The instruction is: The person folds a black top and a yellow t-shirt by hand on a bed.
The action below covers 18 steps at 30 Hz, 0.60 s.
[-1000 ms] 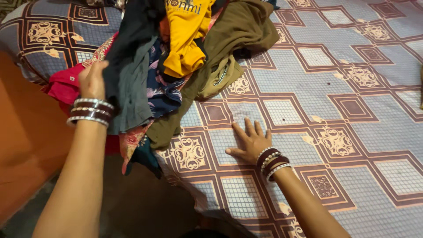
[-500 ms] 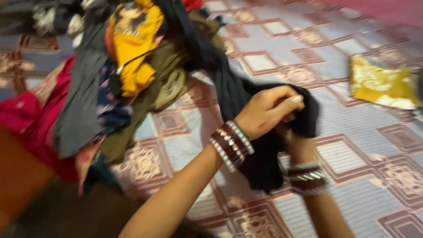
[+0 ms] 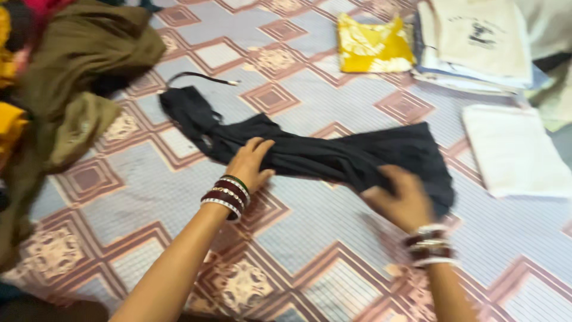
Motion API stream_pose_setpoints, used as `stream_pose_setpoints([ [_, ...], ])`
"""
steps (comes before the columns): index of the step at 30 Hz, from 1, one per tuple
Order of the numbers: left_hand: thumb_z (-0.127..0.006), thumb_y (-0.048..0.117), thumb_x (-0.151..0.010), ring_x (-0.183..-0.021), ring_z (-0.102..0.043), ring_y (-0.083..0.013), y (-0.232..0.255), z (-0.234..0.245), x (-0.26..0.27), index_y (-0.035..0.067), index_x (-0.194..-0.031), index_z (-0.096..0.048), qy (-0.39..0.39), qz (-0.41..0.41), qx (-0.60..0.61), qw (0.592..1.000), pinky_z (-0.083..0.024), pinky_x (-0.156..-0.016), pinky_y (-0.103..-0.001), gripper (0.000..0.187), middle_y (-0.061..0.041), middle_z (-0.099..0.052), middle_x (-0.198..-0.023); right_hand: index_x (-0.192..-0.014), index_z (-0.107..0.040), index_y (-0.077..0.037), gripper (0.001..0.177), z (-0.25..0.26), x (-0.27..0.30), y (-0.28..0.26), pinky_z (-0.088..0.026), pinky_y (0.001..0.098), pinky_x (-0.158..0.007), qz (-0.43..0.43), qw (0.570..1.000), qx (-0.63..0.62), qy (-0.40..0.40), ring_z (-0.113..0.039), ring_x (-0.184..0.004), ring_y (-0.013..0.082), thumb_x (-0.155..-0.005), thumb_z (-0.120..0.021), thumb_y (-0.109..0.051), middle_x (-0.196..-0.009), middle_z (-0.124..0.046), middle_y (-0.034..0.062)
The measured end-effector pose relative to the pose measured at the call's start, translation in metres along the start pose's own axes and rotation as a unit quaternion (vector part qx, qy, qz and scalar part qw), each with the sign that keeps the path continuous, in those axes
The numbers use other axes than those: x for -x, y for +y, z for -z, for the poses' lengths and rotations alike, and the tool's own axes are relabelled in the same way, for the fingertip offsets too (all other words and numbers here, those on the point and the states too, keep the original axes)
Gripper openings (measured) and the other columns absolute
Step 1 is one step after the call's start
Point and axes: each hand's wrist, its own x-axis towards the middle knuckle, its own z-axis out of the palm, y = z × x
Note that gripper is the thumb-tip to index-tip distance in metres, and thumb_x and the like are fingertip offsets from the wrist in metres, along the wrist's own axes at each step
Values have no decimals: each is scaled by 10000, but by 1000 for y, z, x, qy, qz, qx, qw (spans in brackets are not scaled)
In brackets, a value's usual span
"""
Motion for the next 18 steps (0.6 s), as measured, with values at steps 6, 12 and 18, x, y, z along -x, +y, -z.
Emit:
stream_pose_setpoints([
  [6,-730,125,-836,-989,-624,-312,30,-11,2,110,-1055,-628,-36,53,-161,985,-542,-826,-443,242,-90,-613,-1019,-1099,-696,-122,185,-13,24,-15,-545,422,-964,92,992,42,78,-683,-1140,325,-930,-686,-199,-1298,-709,101],
  [12,-748,307,-907,-838,-640,-305,98,13,59,58,-1048,-632,-152,-100,15,983,-548,-682,-426,309,-132,-592,-935,-1148,-712,-94,171,69,-19,29,-553,416,-915,9,961,-6,276,-718,-1002,299,-1001,-668,-19,-1082,-732,136],
  [18,-696,261,-903,-954,-660,-357,53,36,60,35,-1082,-651,45,58,-24,997,-561,-747,-445,291,-128,-628,-1101,-1158,-707,-48,324,24,-31,-75,-539,406,-905,153,980,-93,89,-703,-1036,316,-842,-655,-3,-1141,-721,151],
])
